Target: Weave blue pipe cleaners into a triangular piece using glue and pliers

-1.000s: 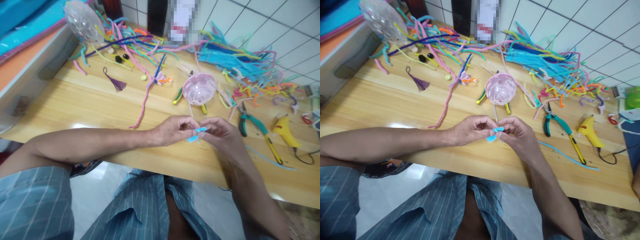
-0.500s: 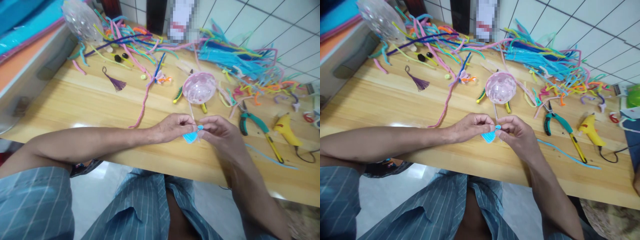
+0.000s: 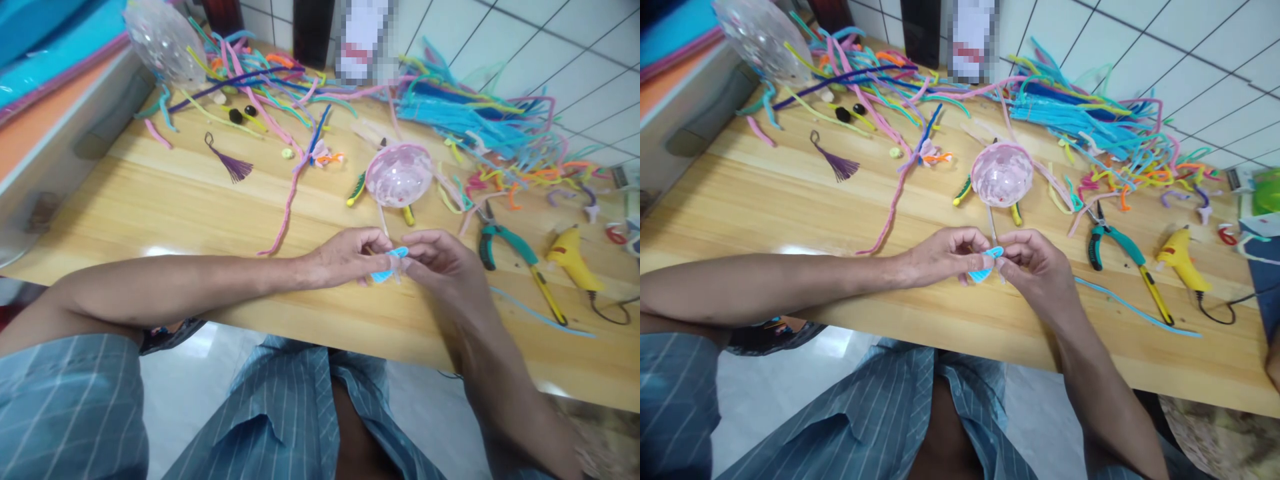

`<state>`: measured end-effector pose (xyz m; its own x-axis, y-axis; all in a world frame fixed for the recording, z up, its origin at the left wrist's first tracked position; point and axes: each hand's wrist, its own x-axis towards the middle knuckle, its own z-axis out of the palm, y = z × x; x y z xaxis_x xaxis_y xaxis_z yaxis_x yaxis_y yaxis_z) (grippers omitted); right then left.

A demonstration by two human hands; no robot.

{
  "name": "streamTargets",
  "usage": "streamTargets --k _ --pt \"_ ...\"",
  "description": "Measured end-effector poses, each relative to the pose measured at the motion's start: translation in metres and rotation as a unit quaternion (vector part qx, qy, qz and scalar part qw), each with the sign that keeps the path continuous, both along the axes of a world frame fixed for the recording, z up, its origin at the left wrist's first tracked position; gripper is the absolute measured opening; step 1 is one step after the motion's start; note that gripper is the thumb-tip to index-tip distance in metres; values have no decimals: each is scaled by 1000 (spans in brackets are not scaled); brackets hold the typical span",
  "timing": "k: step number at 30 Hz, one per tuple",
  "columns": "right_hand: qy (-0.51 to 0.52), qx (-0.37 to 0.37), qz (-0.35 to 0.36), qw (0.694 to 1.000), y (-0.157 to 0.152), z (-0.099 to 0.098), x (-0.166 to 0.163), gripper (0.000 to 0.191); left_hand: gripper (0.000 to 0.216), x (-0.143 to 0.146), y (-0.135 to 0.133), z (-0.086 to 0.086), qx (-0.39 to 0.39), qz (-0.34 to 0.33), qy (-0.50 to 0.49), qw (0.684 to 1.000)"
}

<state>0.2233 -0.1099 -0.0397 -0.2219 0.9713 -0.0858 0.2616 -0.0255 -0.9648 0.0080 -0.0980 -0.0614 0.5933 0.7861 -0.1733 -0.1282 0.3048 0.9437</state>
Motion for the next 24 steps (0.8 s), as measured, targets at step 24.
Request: streamTargets --k 24 --pt "5 -9 -15 1000 -4 4 -7 37 20 2 -2 -3 24 9 9 1000"
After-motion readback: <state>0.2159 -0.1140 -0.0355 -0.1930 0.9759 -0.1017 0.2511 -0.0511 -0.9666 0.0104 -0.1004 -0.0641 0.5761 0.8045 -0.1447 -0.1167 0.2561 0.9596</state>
